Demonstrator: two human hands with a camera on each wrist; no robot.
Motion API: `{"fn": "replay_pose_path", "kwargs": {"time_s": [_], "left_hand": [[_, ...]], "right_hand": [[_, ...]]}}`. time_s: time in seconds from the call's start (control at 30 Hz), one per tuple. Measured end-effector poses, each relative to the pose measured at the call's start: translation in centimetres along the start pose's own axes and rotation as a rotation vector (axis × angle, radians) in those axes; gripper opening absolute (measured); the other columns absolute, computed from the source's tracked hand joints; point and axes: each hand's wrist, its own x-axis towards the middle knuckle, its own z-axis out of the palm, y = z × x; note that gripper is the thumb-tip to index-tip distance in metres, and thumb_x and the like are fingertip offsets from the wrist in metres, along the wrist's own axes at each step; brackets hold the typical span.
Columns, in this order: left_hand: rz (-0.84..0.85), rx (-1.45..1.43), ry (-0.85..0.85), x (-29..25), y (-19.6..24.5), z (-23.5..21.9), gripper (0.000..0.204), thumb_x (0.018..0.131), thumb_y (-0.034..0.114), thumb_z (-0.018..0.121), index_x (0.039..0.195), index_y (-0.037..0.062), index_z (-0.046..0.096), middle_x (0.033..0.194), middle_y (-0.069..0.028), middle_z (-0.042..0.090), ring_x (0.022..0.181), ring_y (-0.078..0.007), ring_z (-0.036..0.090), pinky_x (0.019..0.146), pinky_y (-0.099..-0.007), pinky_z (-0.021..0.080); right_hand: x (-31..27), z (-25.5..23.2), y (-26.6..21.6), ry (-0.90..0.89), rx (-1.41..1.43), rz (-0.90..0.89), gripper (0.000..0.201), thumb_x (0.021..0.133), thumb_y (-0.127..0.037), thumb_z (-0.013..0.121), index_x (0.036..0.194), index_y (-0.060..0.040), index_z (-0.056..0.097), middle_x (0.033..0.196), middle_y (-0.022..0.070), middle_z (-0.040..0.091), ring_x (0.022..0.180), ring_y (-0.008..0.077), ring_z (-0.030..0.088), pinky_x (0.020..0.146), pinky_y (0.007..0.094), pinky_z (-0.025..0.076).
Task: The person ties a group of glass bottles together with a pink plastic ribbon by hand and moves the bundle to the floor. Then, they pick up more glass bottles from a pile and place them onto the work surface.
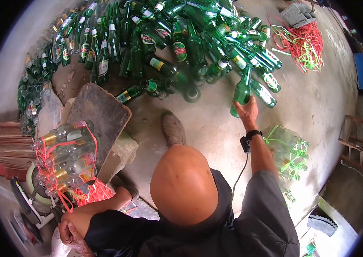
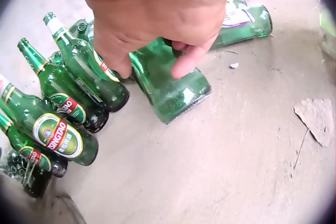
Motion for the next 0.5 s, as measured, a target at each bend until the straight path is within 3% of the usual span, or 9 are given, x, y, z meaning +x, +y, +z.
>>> {"fn": "replay_pose_path", "kwargs": {"time_s": [0.1,0.2,0.27,0.4,0.47,0.5], "left_hand": [[0.000,0.012,-0.014,-0.5,-1.8,-0.8,0.018,0.104,0.015,0.064,0.099,-0.0030,0.062,0.086,-0.0040,0.058,0.075,-0.0123,0.056,0.074,-0.0276,0.047],[0.029,-0.011,-0.060,-0.4,-2.1,-1.1,0.019,0.101,0.014,0.068,0.102,-0.0044,0.062,0.096,-0.0097,0.062,0.080,-0.0161,0.060,0.071,-0.0289,0.049],[-0.045,0.038,-0.083,-0.1,-1.5,-1.1,0.018,0.104,0.014,0.064,0.101,-0.0033,0.063,0.088,-0.0041,0.060,0.080,-0.0120,0.058,0.078,-0.0279,0.049],[-0.004,-0.051,-0.027,-0.3,-1.4,-0.2,0.018,0.104,0.014,0.063,0.103,-0.0035,0.064,0.091,-0.0062,0.066,0.084,-0.0128,0.061,0.081,-0.0287,0.050],[0.009,-0.044,-0.019,-0.1,-1.0,0.1,0.020,0.103,0.016,0.065,0.103,-0.0036,0.066,0.090,-0.0075,0.067,0.082,-0.0146,0.062,0.079,-0.0300,0.051],[0.014,-0.039,-0.012,0.0,-0.7,0.2,0.021,0.102,0.017,0.066,0.103,-0.0037,0.066,0.090,-0.0082,0.067,0.082,-0.0155,0.063,0.078,-0.0306,0.051]], "right_hand": [[-2.4,0.2,-1.4,0.017,0.125,-0.055,0.065,0.067,-0.043,0.087,0.109,-0.0007,0.061,0.100,0.0188,0.071,0.095,0.0338,0.070,0.085,0.0431,0.055],[-3.3,1.7,-2.4,-0.021,0.198,-0.108,0.063,0.067,-0.035,0.090,0.110,-0.0016,0.058,0.097,0.0169,0.070,0.090,0.0296,0.069,0.082,0.0398,0.055],[-3.3,4.1,-2.5,-0.089,0.494,-0.213,0.064,0.068,-0.032,0.091,0.114,-0.0041,0.056,0.100,0.0147,0.070,0.088,0.0298,0.069,0.083,0.0406,0.056],[-3.1,6.3,-4.2,-0.097,0.483,-0.306,0.063,0.069,-0.029,0.090,0.117,-0.0075,0.055,0.105,0.0123,0.069,0.092,0.0289,0.069,0.084,0.0399,0.056],[-3.2,6.1,-5.8,-0.016,0.342,-0.420,0.062,0.070,-0.030,0.089,0.118,-0.0091,0.056,0.111,0.0108,0.067,0.098,0.0291,0.068,0.086,0.0398,0.055],[-3.1,5.9,-6.5,-0.081,0.335,-0.340,0.061,0.070,-0.030,0.087,0.119,-0.0091,0.057,0.112,0.0110,0.066,0.103,0.0302,0.067,0.089,0.0401,0.055]]}}
